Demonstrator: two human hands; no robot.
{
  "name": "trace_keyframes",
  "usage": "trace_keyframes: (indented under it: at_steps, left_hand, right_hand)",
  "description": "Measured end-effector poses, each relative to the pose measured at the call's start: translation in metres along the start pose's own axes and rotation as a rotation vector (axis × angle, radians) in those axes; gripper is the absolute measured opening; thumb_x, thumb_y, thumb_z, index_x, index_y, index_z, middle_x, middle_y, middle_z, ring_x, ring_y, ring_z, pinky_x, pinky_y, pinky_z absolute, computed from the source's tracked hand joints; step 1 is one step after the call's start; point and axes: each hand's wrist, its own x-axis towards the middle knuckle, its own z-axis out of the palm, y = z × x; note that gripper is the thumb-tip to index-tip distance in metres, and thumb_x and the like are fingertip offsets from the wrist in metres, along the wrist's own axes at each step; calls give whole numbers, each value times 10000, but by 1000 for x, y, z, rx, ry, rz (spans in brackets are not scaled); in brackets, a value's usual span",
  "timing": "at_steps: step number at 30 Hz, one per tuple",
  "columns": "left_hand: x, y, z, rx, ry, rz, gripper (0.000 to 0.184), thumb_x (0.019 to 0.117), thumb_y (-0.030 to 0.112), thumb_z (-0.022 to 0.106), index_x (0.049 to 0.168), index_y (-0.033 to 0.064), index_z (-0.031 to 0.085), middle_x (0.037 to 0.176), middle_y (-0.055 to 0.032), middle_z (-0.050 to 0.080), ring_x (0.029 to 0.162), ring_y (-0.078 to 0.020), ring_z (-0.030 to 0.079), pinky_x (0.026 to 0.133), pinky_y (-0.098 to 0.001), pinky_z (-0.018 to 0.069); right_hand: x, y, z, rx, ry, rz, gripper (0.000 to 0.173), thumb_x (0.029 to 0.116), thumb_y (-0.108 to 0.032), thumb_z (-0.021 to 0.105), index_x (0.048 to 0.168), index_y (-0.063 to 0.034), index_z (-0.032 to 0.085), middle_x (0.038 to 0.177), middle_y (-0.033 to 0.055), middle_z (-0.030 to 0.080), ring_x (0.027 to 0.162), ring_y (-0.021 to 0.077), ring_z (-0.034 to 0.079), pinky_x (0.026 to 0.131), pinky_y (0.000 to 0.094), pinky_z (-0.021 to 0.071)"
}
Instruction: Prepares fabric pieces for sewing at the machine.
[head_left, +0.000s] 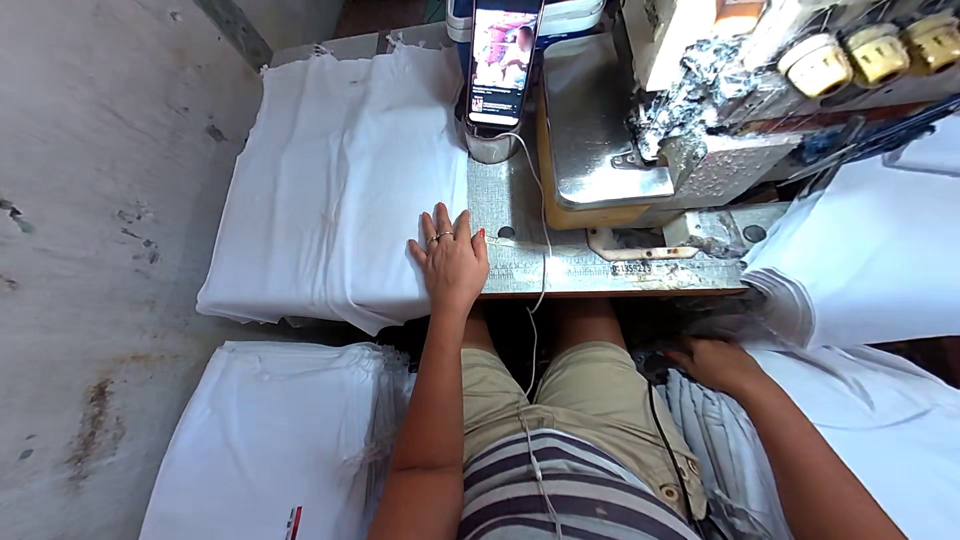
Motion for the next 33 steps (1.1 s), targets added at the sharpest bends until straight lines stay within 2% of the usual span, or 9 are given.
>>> trace_keyframes:
  at_steps: [3, 6, 33]
  left_hand:
    - [0, 0, -1, -1, -5, -1, 502, 1096, 406, 371, 1525, 181, 502, 1679, -131, 284, 1570, -380, 170, 1173, -720, 80]
    - [0, 0, -1, 1, -2, 0, 502, 1094, 405, 366, 1527, 189, 501, 1678, -128, 288, 1569, -383, 173, 1175, -720, 81]
    - [0, 0, -1, 6, -9, -5, 508, 1097, 417, 355, 1541, 203, 483, 1689, -118, 264, 1573, -380, 157, 1179, -715, 72]
  right_hand:
    - [-1, -1, -1, 6, -3, 0, 512, 1076, -401, 503, 1421, -31, 580, 1340, 297, 615, 1323, 472, 531, 1151, 640, 306]
    - [-4, 0, -1, 41, 29, -20, 501, 1071, -376, 525, 1394, -1, 597, 1317, 327, 615, 1307, 504, 532, 1132, 676, 311]
    - [-2, -1, -2, 43, 12, 4, 503, 1076, -377, 513, 1418, -15, 579, 1339, 312, 608, 1328, 484, 521, 1155, 650, 296]
